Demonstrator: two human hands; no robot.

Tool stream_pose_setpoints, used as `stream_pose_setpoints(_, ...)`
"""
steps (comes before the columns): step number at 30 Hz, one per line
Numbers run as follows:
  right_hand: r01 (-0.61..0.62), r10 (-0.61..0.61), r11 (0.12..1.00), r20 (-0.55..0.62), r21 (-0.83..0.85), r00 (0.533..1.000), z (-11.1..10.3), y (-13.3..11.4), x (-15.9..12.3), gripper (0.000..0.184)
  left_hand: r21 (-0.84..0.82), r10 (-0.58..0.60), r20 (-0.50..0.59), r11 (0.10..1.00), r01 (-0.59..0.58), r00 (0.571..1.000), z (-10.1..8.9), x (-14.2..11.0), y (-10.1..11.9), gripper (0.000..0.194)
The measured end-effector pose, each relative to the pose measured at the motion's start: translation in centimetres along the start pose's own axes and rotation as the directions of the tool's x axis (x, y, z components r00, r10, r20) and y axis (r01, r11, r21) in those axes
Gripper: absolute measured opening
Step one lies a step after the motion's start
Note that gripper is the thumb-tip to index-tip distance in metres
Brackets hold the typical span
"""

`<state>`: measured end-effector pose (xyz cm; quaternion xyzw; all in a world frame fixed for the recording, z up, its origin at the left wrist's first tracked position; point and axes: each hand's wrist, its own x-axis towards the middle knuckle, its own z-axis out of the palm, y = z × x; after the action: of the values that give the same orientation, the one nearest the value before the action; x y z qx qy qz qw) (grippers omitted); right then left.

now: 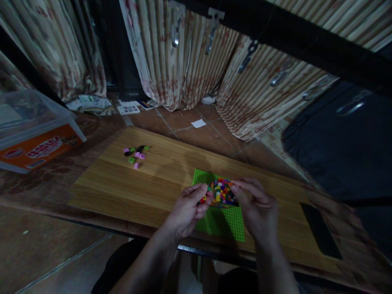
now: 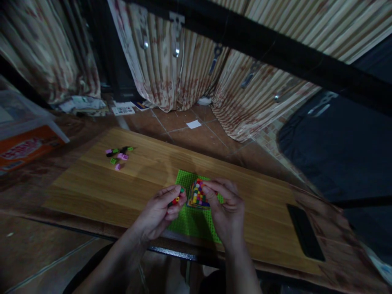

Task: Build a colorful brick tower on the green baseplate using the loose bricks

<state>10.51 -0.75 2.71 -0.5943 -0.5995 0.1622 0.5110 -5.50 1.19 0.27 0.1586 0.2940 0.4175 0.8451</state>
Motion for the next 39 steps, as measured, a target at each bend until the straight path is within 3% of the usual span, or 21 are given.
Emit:
stream_pose_setpoints(3, 0.097, -0.097, 0.979, 0.006, -0.181, 0.995, -0.2, 0.7, 0.1, 0.008, -0.022, 0.049, -0.102, 0.998, -0.051, 0.994, -0.3, 0.4, 0.0, 0.031)
stream_pose_setpoints(8, 0.151, -0.125, 0.946, 0.108, -0.286, 0.986, 0.3, 1.1, -0.1, 0.010, -0.019, 0.097, -0.169, 0.995, -0.102, 0.981, -0.5, 0.6, 0.0, 0.034)
stream_pose_setpoints(13, 0.138, -0.107, 0.930, 0.108, -0.342, 0.988, 0.8, 1.5, -0.1, 0.007, -0.017, 0.069, -0.163, 0.997, -0.073, 0.984, -0.4, 0.6, 0.0, 0.037)
stream_pose_setpoints(21, 0.049, -0.047, 0.958, 0.014, -0.282, 0.999, 1.3, 2.3, -0.2, 0.005, -0.015, 0.066, -0.173, 0.997, -0.070, 0.983, -0.3, 0.5, 0.0, 0.037)
stream_pose_setpoints(30, 0.269, -0.270, 0.853, 0.062, -0.448, 0.961, 1.0, 2.2, -1.1, 0.011, -0.015, 0.052, -0.155, 0.998, -0.055, 0.987, -0.2, 0.5, -0.1, 0.034)
stream_pose_setpoints(39, 0.296, -0.292, 0.847, 0.079, -0.441, 0.953, 1.1, 2.2, -1.6, 0.015, -0.028, 0.046, -0.146, 0.998, -0.050, 0.988, -0.1, 0.6, -0.2, 0.034)
